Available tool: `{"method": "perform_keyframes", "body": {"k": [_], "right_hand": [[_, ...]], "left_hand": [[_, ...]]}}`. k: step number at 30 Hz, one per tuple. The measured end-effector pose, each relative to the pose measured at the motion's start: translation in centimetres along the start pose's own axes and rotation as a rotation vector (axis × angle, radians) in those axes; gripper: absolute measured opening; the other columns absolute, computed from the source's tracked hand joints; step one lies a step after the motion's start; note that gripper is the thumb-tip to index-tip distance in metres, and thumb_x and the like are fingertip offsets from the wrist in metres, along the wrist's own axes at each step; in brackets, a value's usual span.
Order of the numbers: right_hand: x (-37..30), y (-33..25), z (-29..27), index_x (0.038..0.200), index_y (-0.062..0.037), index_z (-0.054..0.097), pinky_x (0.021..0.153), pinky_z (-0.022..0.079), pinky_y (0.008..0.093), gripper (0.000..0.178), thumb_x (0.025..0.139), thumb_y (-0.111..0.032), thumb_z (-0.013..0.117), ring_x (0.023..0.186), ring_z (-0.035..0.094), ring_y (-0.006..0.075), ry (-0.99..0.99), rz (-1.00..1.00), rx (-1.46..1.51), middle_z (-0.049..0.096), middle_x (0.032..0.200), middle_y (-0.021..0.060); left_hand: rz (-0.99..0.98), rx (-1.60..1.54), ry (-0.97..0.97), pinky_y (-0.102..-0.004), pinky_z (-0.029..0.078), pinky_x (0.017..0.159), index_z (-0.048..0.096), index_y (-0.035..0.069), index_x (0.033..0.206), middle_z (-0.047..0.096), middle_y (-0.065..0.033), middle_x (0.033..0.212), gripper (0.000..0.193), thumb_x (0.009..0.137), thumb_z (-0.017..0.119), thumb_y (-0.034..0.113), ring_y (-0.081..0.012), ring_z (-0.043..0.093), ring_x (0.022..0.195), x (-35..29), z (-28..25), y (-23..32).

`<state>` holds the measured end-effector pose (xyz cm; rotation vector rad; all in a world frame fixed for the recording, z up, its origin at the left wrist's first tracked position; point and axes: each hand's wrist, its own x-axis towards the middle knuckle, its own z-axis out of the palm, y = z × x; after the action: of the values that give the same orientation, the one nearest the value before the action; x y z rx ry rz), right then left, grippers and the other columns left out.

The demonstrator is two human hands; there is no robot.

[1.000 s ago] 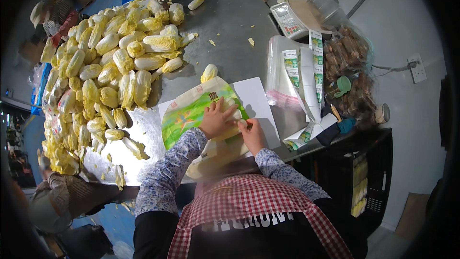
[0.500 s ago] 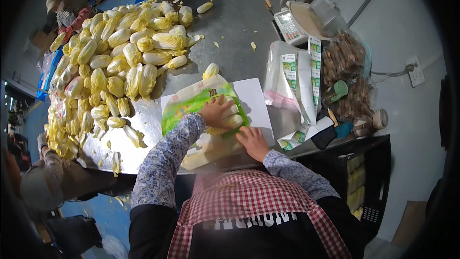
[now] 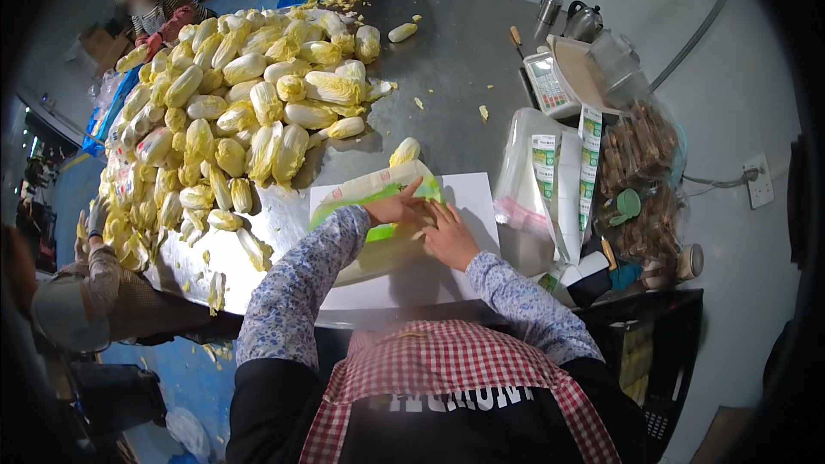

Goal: The person places napa cabbage pieces into plastic bags, seals them, and places the finished packages into a black crate. The person repeats this process continuously.

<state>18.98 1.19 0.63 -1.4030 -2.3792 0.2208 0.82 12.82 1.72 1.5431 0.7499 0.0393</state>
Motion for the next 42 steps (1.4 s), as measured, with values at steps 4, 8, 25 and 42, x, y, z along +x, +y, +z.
{"method": "perform_keyframes", "body": {"k": [4,8,25,42], "right_hand": [[-0.2,-0.2,-0.2,0.127,-0.0127,0.047,0.108,0.024,0.0485,0.047,0.081,-0.015,0.059,0.129,0.035,0.0312,-0.014,0.007,0.025,0.041,0.135,0.015],[0.1,-0.6,-0.8,0.125,-0.0097,0.049,0.107,0.026,0.0483,0.049,0.078,-0.012,0.059,0.128,0.036,0.032,0.04,-0.018,0.04,0.043,0.131,0.0166],[-1.1,-0.5,0.9,0.115,-0.0023,0.047,0.095,0.042,0.0413,0.038,0.081,-0.013,0.062,0.111,0.051,0.0354,0.166,0.345,0.549,0.053,0.116,0.02],[-8.8,20.1,-4.8,0.083,-0.0028,0.061,0.068,0.048,0.0325,0.009,0.075,-0.002,0.064,0.075,0.057,0.0245,0.416,0.608,0.191,0.056,0.086,0.0097]], "left_hand": [[0.236,-0.136,0.47,-0.0313,0.044,0.088,0.04,-0.001,0.133,0.058,-0.0181,0.12,0.055,0.082,0.055,0.011,-0.0222,0.059,0.102,2.4,-4.2,-0.6],[-0.145,0.944,0.933,-0.0344,0.05,0.066,0.057,0.003,0.112,0.065,-0.0188,0.092,0.038,0.081,0.062,0.025,-0.0225,0.063,0.078,2.8,-3.4,-1.4],[0.207,0.848,0.333,-0.0592,0.037,0.091,0.033,0.017,0.14,0.023,-0.0203,0.145,0.076,0.076,0.07,0.035,-0.0446,0.03,0.127,-4.6,6.8,1.5],[0.378,1.089,0.395,-0.0635,0.035,0.093,0.044,0.044,0.13,0.024,-0.0179,0.146,0.058,0.078,0.068,0.032,-0.0547,0.025,0.125,-5.6,8.4,-1.3]]}}
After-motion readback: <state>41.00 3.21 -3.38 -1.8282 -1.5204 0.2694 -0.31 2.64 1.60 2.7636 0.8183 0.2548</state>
